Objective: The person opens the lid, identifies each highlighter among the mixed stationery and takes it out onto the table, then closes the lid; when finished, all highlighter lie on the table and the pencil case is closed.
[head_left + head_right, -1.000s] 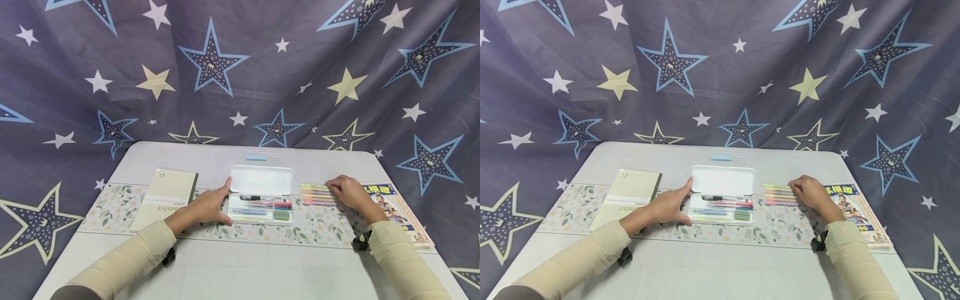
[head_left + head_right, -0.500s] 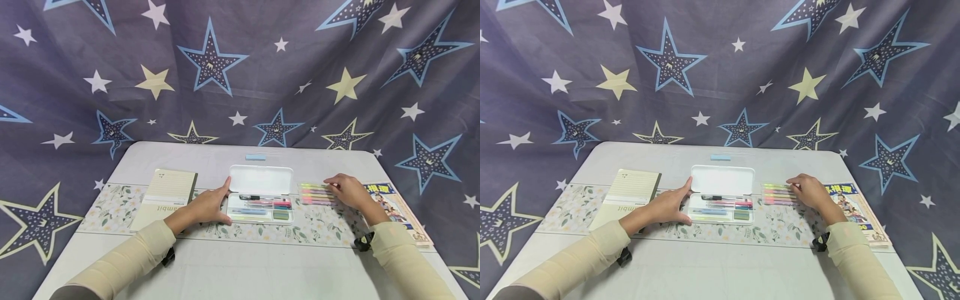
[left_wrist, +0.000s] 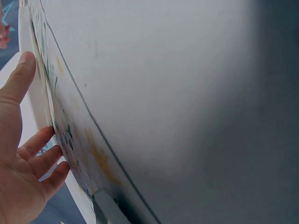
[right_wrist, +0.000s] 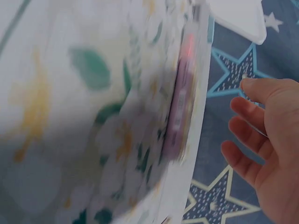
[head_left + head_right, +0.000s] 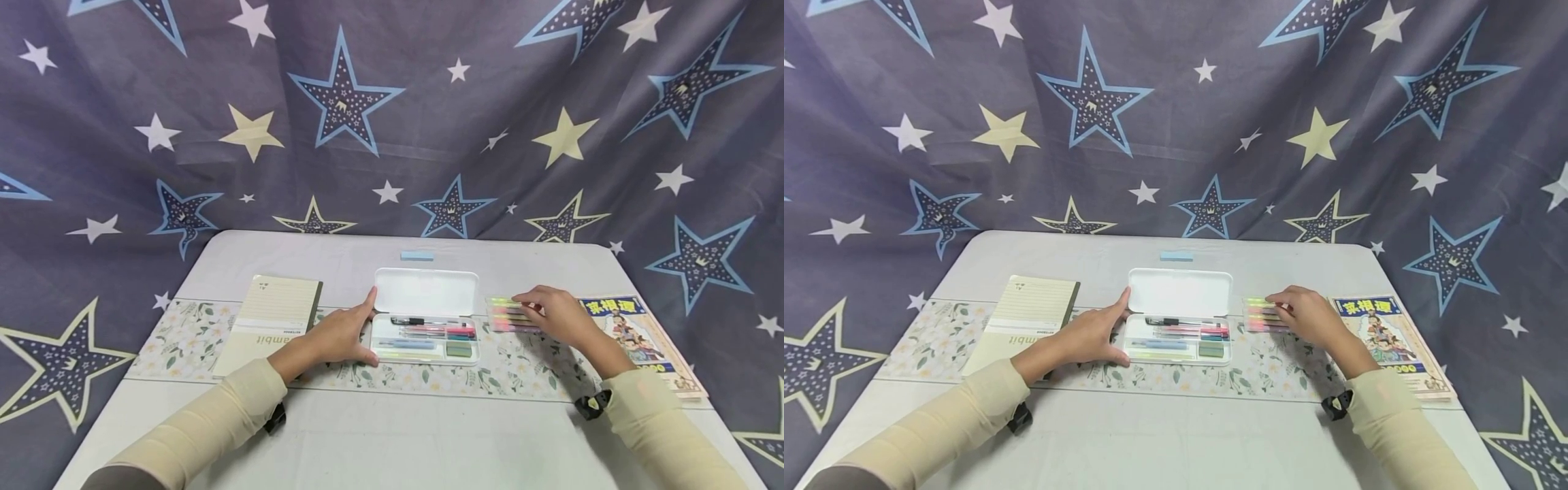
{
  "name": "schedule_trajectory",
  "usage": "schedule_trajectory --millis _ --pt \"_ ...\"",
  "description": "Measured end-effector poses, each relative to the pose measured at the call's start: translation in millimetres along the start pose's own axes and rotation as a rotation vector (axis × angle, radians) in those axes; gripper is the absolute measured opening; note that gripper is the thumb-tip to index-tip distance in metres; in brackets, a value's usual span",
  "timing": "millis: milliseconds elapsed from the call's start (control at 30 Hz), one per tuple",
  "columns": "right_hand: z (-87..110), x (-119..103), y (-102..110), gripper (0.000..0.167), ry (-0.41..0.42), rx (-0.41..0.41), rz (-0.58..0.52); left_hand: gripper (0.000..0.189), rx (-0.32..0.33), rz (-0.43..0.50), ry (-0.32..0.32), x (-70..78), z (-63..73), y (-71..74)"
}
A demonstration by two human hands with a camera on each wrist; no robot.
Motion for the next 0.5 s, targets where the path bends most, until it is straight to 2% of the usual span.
schedule_trajectory --millis 333,500 --pt "-5.1 -40 -9 0.023 0.060 -0.024 -0.106 0.145 -0.003 -0.014 0.000 -1.4 -1.1 -1.7" --pt "-8.3 -57 -15 0.023 0.101 -0.035 -0.112 0.146 0.002 -0.021 0.000 -2.5 -1.6 -2.3"
Point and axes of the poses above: each hand's wrist, its own z-axis away from the middle knuckle, its own y-axis out of the back of the hand, x = y × z, the point moved 6 cm from there along -z, towards the middle knuckle, and after that the axes turned 9 degrees about x, right-handed, at the moved point
